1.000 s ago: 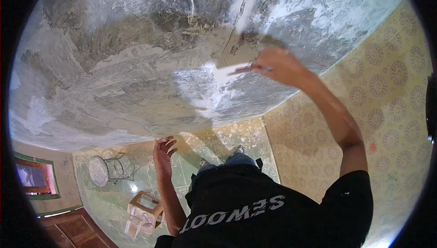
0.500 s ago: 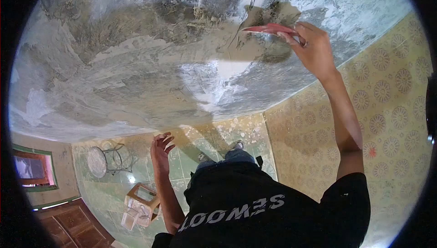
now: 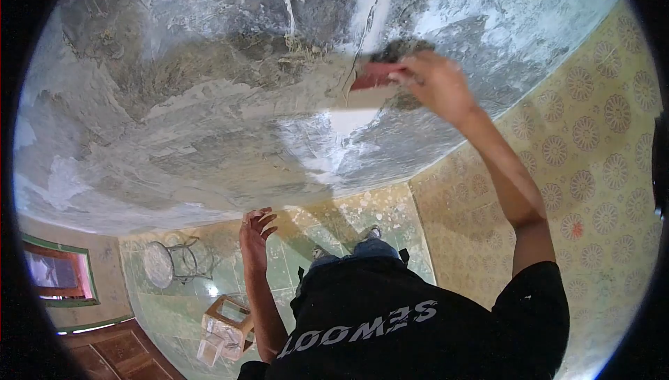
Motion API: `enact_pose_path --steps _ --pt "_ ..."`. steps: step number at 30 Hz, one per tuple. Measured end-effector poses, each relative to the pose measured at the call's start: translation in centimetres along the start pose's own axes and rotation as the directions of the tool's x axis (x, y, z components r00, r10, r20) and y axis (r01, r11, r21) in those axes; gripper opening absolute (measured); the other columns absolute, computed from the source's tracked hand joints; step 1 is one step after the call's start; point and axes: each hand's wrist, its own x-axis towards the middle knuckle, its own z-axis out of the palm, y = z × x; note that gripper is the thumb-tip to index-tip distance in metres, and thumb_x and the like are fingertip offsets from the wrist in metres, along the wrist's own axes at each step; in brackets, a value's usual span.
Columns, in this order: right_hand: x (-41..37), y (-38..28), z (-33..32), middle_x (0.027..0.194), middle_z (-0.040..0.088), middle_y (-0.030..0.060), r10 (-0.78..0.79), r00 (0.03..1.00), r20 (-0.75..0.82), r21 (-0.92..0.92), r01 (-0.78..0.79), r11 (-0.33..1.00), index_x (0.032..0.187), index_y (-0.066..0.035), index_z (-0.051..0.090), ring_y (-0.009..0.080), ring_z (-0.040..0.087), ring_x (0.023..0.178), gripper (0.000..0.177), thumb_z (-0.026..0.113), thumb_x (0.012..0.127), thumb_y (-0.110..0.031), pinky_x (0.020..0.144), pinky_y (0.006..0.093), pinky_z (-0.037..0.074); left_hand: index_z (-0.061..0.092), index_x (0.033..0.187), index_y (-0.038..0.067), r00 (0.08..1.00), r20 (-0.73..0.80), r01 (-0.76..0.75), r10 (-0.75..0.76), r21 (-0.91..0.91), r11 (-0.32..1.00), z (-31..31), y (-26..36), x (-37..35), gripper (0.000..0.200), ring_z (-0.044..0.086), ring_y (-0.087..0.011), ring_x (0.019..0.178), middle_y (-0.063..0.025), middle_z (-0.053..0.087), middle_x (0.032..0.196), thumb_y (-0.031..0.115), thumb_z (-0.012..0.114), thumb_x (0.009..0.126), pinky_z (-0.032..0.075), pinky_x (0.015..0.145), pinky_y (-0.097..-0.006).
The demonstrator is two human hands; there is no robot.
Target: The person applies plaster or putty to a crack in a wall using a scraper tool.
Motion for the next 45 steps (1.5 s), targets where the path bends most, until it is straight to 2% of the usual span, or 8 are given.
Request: enact_pose_path --steps 6,13,27,31,32,34,42,45 --pt "2.0 0.5 -8.2 0.087 0.074 0.0065 0.172 0.945 -0.277 0.290 -0.088 0.953 0.105 -0.010 0.076 0.0212 0.065 0.062 0.019 0.075 0.091 -0.023 0.059 0.0360 0.053 0.061 0.110 0.014 0.999 -0.039 0.006 -0.006 -0.003 1.000 0.0 -0.2 -0.7 0.043 0.061 -0.0275 0.117 -0.0129 0.063 0.129 0.050 0.037 0.107 0.049 0.094 -0.0419" --pt "-3.3 -3.2 2.5 0.085 0.072 0.0046 -0.040 0.958 0.284 0.122 0.005 0.992 0.098 -0.012 0.074 0.0202 0.068 0.080 0.014 0.069 0.095 -0.024 0.076 0.0376 0.058 0.061 0.111 0.013 0.999 -0.027 0.026 -0.027 -0.028 0.999 0.2 -1.6 -0.9 0.042 0.061 -0.0287 0.117 -0.0125 0.063 0.129 0.048 0.039 0.107 0.048 0.095 -0.0432" --pt "1.6 0.1 -9.0 0.079 0.074 0.0059 0.265 0.860 -0.436 0.448 -0.049 0.893 0.101 -0.004 0.077 0.0170 0.065 0.064 0.024 0.079 0.089 -0.025 0.059 0.0280 0.051 0.061 0.110 0.013 0.998 -0.066 0.003 -0.004 -0.018 1.000 0.0 -1.0 -1.5 0.045 0.061 -0.0289 0.116 -0.0137 0.063 0.129 0.052 0.039 0.106 0.049 0.094 -0.0420" --pt "-3.2 -2.0 0.3 0.098 0.074 0.0079 -0.071 0.983 0.170 0.355 0.006 0.935 0.108 -0.008 0.075 0.0207 0.069 0.082 0.025 0.069 0.096 -0.028 0.073 0.0384 0.058 0.061 0.112 0.013 0.998 -0.057 0.032 -0.033 -0.021 0.999 0.0 -1.8 -1.2 0.044 0.061 -0.0287 0.117 -0.0138 0.062 0.129 0.051 0.039 0.106 0.048 0.094 -0.0420" --pt "-4.7 -4.3 3.5 0.099 0.073 0.0073 0.166 0.885 0.435 0.276 -0.306 0.911 0.106 -0.009 0.073 0.0230 0.070 0.089 0.023 0.066 0.096 -0.028 0.076 0.0410 0.059 0.060 0.112 0.013 0.998 -0.049 0.037 -0.038 -0.019 0.999 0.0 -2.0 -1.2 0.044 0.061 -0.0287 0.118 -0.0137 0.062 0.130 0.051 0.040 0.106 0.048 0.094 -0.0422" --pt "-7.8 -4.1 10.1 0.092 0.071 0.0053 -0.213 0.941 0.262 0.202 0.163 0.966 0.096 -0.014 0.076 0.0214 0.068 0.085 0.017 0.069 0.094 -0.030 0.068 0.0340 0.057 0.060 0.113 0.014 0.999 -0.033 0.012 -0.012 -0.008 1.000 0.5 -1.8 -1.3 0.043 0.061 -0.0287 0.118 -0.0137 0.062 0.130 0.051 0.040 0.106 0.048 0.095 -0.0424" --pt "-2.8 -1.6 4.3 0.102 0.073 0.0096 0.111 0.989 0.094 0.107 -0.121 0.987 0.094 -0.010 0.073 0.0255 0.072 0.090 0.018 0.068 0.094 -0.027 0.073 0.0390 0.061 0.060 0.114 0.013 0.998 -0.061 -0.008 0.007 -0.012 1.000 -0.2 -1.6 -2.0 0.043 0.062 -0.0269 0.117 -0.0129 0.062 0.130 0.051 0.044 0.103 0.048 0.093 -0.0411" --pt "0.8 0.3 -2.3 0.100 0.076 0.0083 -0.045 0.973 -0.226 -0.043 0.037 0.998 0.106 -0.010 0.076 0.0226 0.073 0.081 0.025 0.073 0.092 -0.030 0.069 0.0341 0.060 0.060 0.115 0.014 0.998 -0.056 0.004 -0.005 -0.017 1.000 -1.0 -2.4 -1.8 0.043 0.062 -0.0269 0.117 -0.0130 0.062 0.130 0.051 0.044 0.103 0.048 0.093 -0.0409"
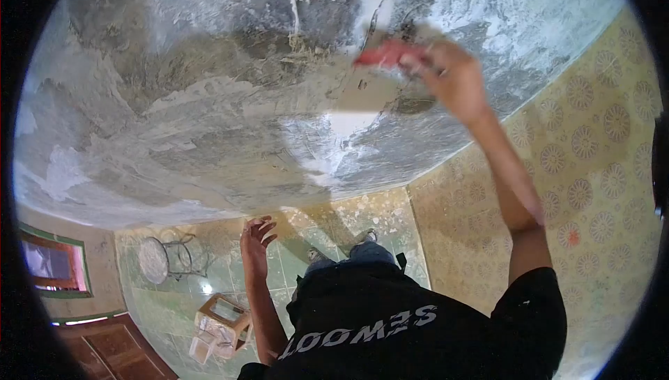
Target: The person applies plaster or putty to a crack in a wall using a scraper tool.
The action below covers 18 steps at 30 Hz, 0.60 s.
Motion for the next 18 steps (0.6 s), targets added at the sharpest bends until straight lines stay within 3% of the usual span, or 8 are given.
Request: enact_pose_path --steps 3,5,8,12,13,15,16,18 --pt "4.7 -0.1 -7.1 0.086 0.077 0.0083 0.253 0.960 -0.119 0.146 -0.235 0.961 0.105 -0.003 0.076 0.0164 0.072 0.073 0.028 0.079 0.088 -0.026 0.068 0.0266 0.057 0.060 0.113 0.015 0.998 0.035 0.042 -0.042 0.007 0.999 0.7 0.5 0.1 0.042 0.059 -0.0276 0.120 -0.0106 0.062 0.130 0.051 0.038 0.107 0.047 0.096 -0.0428" --pt "5.8 0.0 -9.2 0.082 0.076 0.0106 0.201 0.958 -0.205 0.390 -0.109 0.914 0.101 -0.001 0.077 0.0135 0.072 0.072 0.028 0.080 0.088 -0.025 0.067 0.0258 0.056 0.059 0.115 0.013 0.999 0.044 0.015 -0.015 0.013 1.000 1.3 0.9 0.4 0.043 0.062 -0.0270 0.117 -0.0127 0.062 0.130 0.052 0.044 0.103 0.048 0.093 -0.0405" --pt "3.3 -1.4 -7.5 0.088 0.075 0.0042 0.088 0.965 0.249 0.257 -0.153 0.954 0.105 -0.008 0.076 0.0200 0.072 0.078 0.018 0.075 0.091 -0.020 0.066 0.0292 0.059 0.059 0.115 0.014 0.997 0.068 -0.028 0.027 0.006 1.000 1.5 0.6 1.2 0.042 0.062 -0.0270 0.117 -0.0127 0.062 0.129 0.052 0.044 0.103 0.049 0.093 -0.0399" --pt "-3.7 -3.0 3.5 0.092 0.071 0.0071 -0.130 0.888 0.442 0.062 0.114 0.992 0.100 -0.012 0.073 0.0238 0.071 0.089 0.015 0.068 0.093 -0.025 0.077 0.0372 0.063 0.059 0.114 0.013 0.999 0.045 -0.025 0.025 0.011 1.000 3.1 1.1 1.0 0.042 0.062 -0.0269 0.116 -0.0131 0.062 0.129 0.051 0.045 0.104 0.049 0.092 -0.0390" --pt "-3.6 -2.9 3.6 0.092 0.071 0.0071 -0.135 0.888 0.440 0.069 0.117 0.991 0.100 -0.012 0.073 0.0238 0.071 0.089 0.015 0.068 0.093 -0.025 0.077 0.0372 0.063 0.059 0.114 0.013 0.998 0.055 -0.032 0.030 0.020 0.999 3.4 1.2 0.8 0.042 0.063 -0.0268 0.116 -0.0133 0.062 0.129 0.051 0.045 0.104 0.049 0.092 -0.0389" --pt "-2.9 -2.4 3.1 0.089 0.070 0.0084 0.096 0.836 0.541 -0.027 -0.096 0.995 0.096 -0.012 0.072 0.0235 0.070 0.088 0.016 0.067 0.094 -0.027 0.078 0.0384 0.062 0.059 0.114 0.013 0.998 0.060 -0.034 0.031 0.035 0.999 3.7 1.2 0.4 0.042 0.063 -0.0266 0.116 -0.0136 0.062 0.128 0.051 0.045 0.104 0.049 0.092 -0.0387" --pt "-2.3 -0.7 2.5 0.089 0.070 0.0079 -0.054 0.929 0.366 0.059 0.034 0.998 0.096 -0.010 0.072 0.0226 0.069 0.083 0.019 0.066 0.095 -0.028 0.074 0.0394 0.061 0.059 0.114 0.013 0.999 0.040 -0.012 0.010 0.052 0.999 3.7 1.0 0.2 0.042 0.063 -0.0266 0.116 -0.0137 0.063 0.128 0.051 0.045 0.104 0.049 0.092 -0.0388" --pt "0.2 1.1 -0.5 0.084 0.069 0.0077 -0.002 0.971 0.239 0.080 -0.018 0.997 0.098 -0.009 0.073 0.0209 0.067 0.074 0.022 0.068 0.095 -0.031 0.069 0.0400 0.058 0.060 0.114 0.013 1.000 0.015 0.006 -0.007 0.064 0.998 3.7 0.4 0.2 0.042 0.063 -0.0265 0.115 -0.0138 0.063 0.128 0.051 0.045 0.104 0.049 0.092 -0.0388"
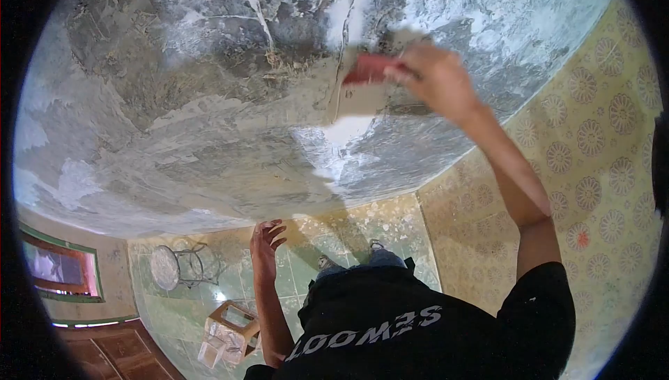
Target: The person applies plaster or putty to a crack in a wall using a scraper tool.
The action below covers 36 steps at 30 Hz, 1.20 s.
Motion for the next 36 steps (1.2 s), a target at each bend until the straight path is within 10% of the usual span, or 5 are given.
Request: enact_pose_path --steps 5,9,20,27,36 --pt "1.7 0.0 -9.3 0.073 0.066 0.0090 0.064 0.940 -0.336 0.392 0.077 0.917 0.097 -0.006 0.075 0.0184 0.063 0.067 0.028 0.071 0.093 -0.033 0.065 0.0382 0.053 0.060 0.114 0.013 0.995 -0.069 -0.078 0.076 -0.037 0.996 1.6 -0.7 -1.2 0.042 0.063 -0.0271 0.115 -0.0137 0.063 0.127 0.050 0.045 0.104 0.049 0.092 -0.0392" --pt "-1.4 -0.6 -4.0 0.081 0.067 0.0105 -0.164 0.980 0.110 0.236 0.134 0.962 0.097 -0.006 0.071 0.0212 0.066 0.073 0.023 0.069 0.094 -0.029 0.072 0.0382 0.056 0.060 0.114 0.012 0.991 -0.114 -0.081 0.072 -0.073 0.994 4.0 -2.1 -1.9 0.042 0.063 -0.0275 0.115 -0.0140 0.063 0.128 0.051 0.046 0.103 0.049 0.092 -0.0393" --pt "-1.4 3.2 -3.2 0.076 0.063 0.0083 0.174 0.970 -0.169 0.334 -0.109 0.936 0.090 -0.007 0.069 0.0275 0.063 0.071 0.023 0.075 0.089 -0.029 0.066 0.0423 0.053 0.060 0.112 0.014 0.978 -0.199 -0.078 0.061 -0.079 0.994 6.4 -3.8 -4.0 0.033 0.061 -0.0304 0.119 -0.0150 0.062 0.130 0.042 0.043 0.105 0.049 0.095 -0.0439" --pt "-3.3 2.2 2.4 0.081 0.066 0.0098 -0.247 0.957 0.150 0.198 0.215 0.956 0.092 -0.007 0.069 0.0273 0.066 0.078 0.025 0.068 0.095 -0.032 0.071 0.0409 0.054 0.060 0.110 0.014 0.978 -0.205 -0.068 0.044 -0.110 0.992 7.6 -4.6 -3.5 0.036 0.062 -0.0289 0.117 -0.0141 0.064 0.128 0.044 0.041 0.107 0.049 0.094 -0.0430" --pt "2.0 1.6 -6.6 0.085 0.069 0.0093 0.058 0.966 -0.251 0.287 0.017 0.958 0.099 -0.007 0.069 0.0245 0.069 0.074 0.029 0.063 0.098 -0.035 0.060 0.0392 0.055 0.060 0.118 0.010 0.979 -0.184 -0.101 0.084 -0.081 0.992 7.2 -3.7 -2.3 0.047 0.064 -0.0273 0.115 -0.0142 0.064 0.127 0.053 0.046 0.104 0.051 0.091 -0.0398"
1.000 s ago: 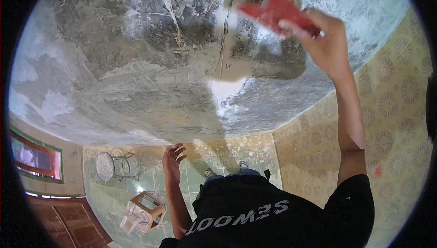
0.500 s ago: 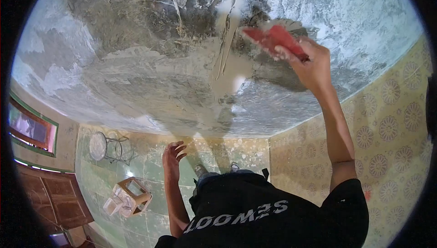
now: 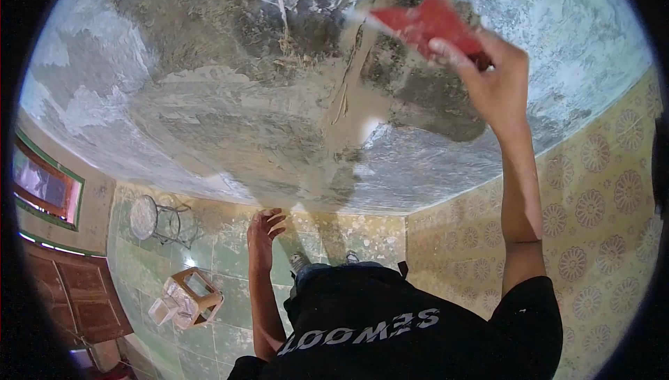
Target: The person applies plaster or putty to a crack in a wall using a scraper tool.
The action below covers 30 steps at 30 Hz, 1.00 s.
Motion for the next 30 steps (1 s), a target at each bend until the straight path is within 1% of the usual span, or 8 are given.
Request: enact_pose_path --steps 2,4,5,11,13,22,28,30 --pt "-1.7 -0.8 1.6 0.090 0.071 0.0052 0.140 0.874 0.465 -0.137 -0.085 0.987 0.105 -0.012 0.070 0.0225 0.069 0.072 0.023 0.061 0.099 -0.033 0.060 0.0375 0.057 0.060 0.117 0.009 1.000 0.002 -0.023 0.023 -0.028 0.999 -0.5 0.0 0.0 0.046 0.064 -0.0272 0.114 -0.0143 0.065 0.126 0.051 0.046 0.104 0.051 0.091 -0.0398" --pt "-6.2 -0.1 7.1 0.099 0.071 0.0010 -0.086 0.776 0.625 0.010 0.103 0.995 0.109 -0.017 0.070 0.0211 0.070 0.076 0.017 0.060 0.100 -0.027 0.064 0.0376 0.059 0.061 0.116 0.009 1.000 -0.012 -0.014 0.013 -0.034 0.999 -0.9 0.1 0.1 0.045 0.064 -0.0269 0.114 -0.0142 0.065 0.125 0.050 0.046 0.104 0.051 0.091 -0.0397" --pt "-10.3 2.2 10.8 0.102 0.068 0.0014 -0.467 0.759 0.454 -0.150 0.581 0.800 0.108 -0.017 0.069 0.0212 0.072 0.080 0.014 0.059 0.098 -0.019 0.069 0.0398 0.061 0.061 0.116 0.009 1.000 -0.020 -0.007 0.006 -0.027 1.000 -1.0 0.2 0.0 0.044 0.064 -0.0267 0.114 -0.0141 0.065 0.125 0.050 0.046 0.105 0.051 0.091 -0.0396" --pt "-11.0 2.6 14.9 0.097 0.066 0.0073 0.012 0.758 0.652 -0.221 0.175 0.959 0.103 -0.011 0.067 0.0256 0.072 0.085 0.013 0.060 0.095 -0.018 0.070 0.0438 0.061 0.062 0.114 0.010 0.999 -0.037 0.020 -0.021 -0.027 0.999 -2.7 0.3 0.2 0.044 0.065 -0.0256 0.111 -0.0140 0.066 0.124 0.050 0.046 0.104 0.051 0.090 -0.0387" --pt "-9.2 3.0 13.2 0.096 0.068 0.0092 -0.214 0.915 0.341 -0.270 0.314 0.910 0.100 -0.008 0.067 0.0255 0.071 0.080 0.015 0.063 0.096 -0.022 0.068 0.0418 0.060 0.062 0.114 0.010 0.999 -0.031 0.042 -0.043 -0.022 0.999 -3.3 0.3 0.9 0.044 0.065 -0.0256 0.111 -0.0141 0.066 0.124 0.050 0.046 0.104 0.051 0.090 -0.0387" --pt "2.3 -3.5 0.1 0.078 0.073 0.0097 -0.066 0.973 -0.223 -0.085 0.048 0.995 0.094 -0.005 0.076 0.0144 0.066 0.059 0.013 0.078 0.089 -0.017 0.060 0.0286 0.055 0.062 0.114 0.009 0.999 0.042 0.024 -0.024 0.004 1.000 -2.9 2.1 3.2 0.045 0.064 -0.0251 0.112 -0.0147 0.065 0.125 0.050 0.047 0.104 0.050 0.091 -0.0380" --pt "-5.0 -3.1 6.4 0.078 0.070 -0.0003 0.057 0.867 0.495 -0.098 -0.010 0.995 0.090 -0.013 0.076 0.0144 0.064 0.067 0.023 0.071 0.093 -0.036 0.062 0.0342 0.051 0.063 0.113 0.009 0.996 0.087 0.012 -0.014 0.029 1.000 -2.0 2.4 4.1 0.045 0.065 -0.0248 0.113 -0.0144 0.066 0.125 0.050 0.047 0.104 0.051 0.090 -0.0381" --pt "-8.0 -0.5 10.2 0.086 0.069 0.0024 -0.144 0.862 0.486 -0.161 0.250 0.955 0.093 -0.011 0.074 0.0187 0.065 0.071 0.030 0.068 0.094 -0.040 0.063 0.0354 0.052 0.063 0.113 0.009 0.994 0.107 0.011 -0.013 0.020 1.000 -1.6 2.6 3.8 0.043 0.065 -0.0247 0.112 -0.0139 0.066 0.124 0.048 0.046 0.105 0.051 0.090 -0.0377"
